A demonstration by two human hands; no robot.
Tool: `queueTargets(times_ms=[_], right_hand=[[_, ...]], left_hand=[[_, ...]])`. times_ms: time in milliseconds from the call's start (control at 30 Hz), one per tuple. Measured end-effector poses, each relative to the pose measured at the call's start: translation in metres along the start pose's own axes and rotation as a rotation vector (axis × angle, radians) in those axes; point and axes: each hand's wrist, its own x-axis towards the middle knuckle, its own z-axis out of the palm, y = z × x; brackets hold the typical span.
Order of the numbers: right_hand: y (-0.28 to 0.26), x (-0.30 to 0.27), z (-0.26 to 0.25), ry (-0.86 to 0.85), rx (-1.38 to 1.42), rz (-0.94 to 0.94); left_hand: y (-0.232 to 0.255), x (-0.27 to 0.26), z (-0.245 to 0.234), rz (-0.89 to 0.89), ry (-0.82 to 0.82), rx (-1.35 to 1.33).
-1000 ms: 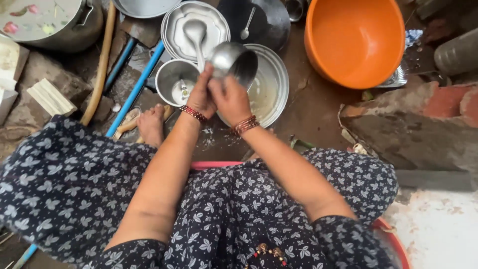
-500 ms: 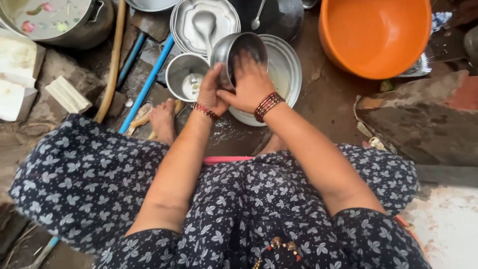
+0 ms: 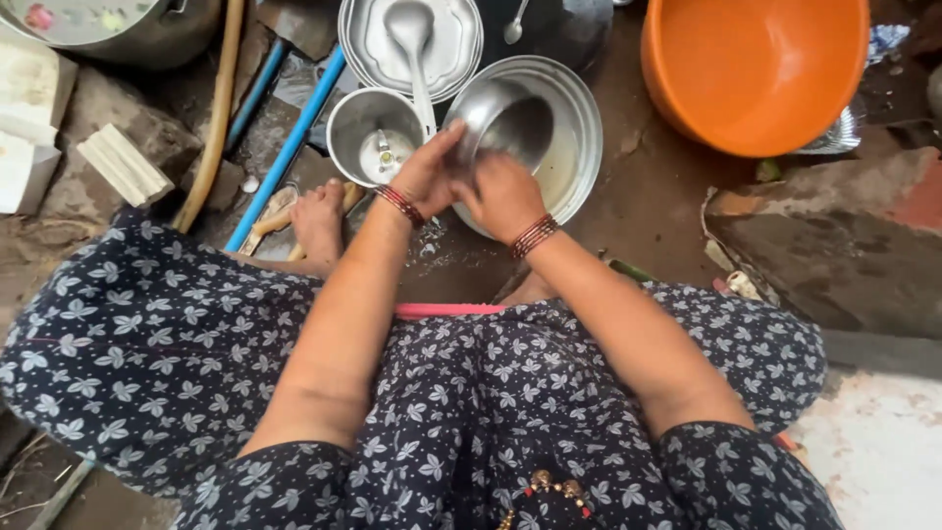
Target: Washing various metal plates, bowls, and a large black pan on the floor.
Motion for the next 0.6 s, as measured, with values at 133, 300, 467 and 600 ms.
queueTargets(times_ms=[133,300,467,600], right_hand=[[-0.006,0.012,0.020,0.013,0.568,0.792],[0.040,-0.019,0.030,-0.263,0.040,0.065],[0.018,0.018,-0.052,-0.067,1.628,0.836],[0.067,-0.031,-0.012,-0.011,1.745,0.869]], left_hand=[[-0.027,0.012,-0.013,0.122,-0.156,-0.265],[-0.002,0.008,-0.001,0.244,-0.131,-0.196],[0.001,-0.006,0.030,0.120,-0.009,-0.243],[0.004,0.021,-0.001,0.195,0.060,-0.300]])
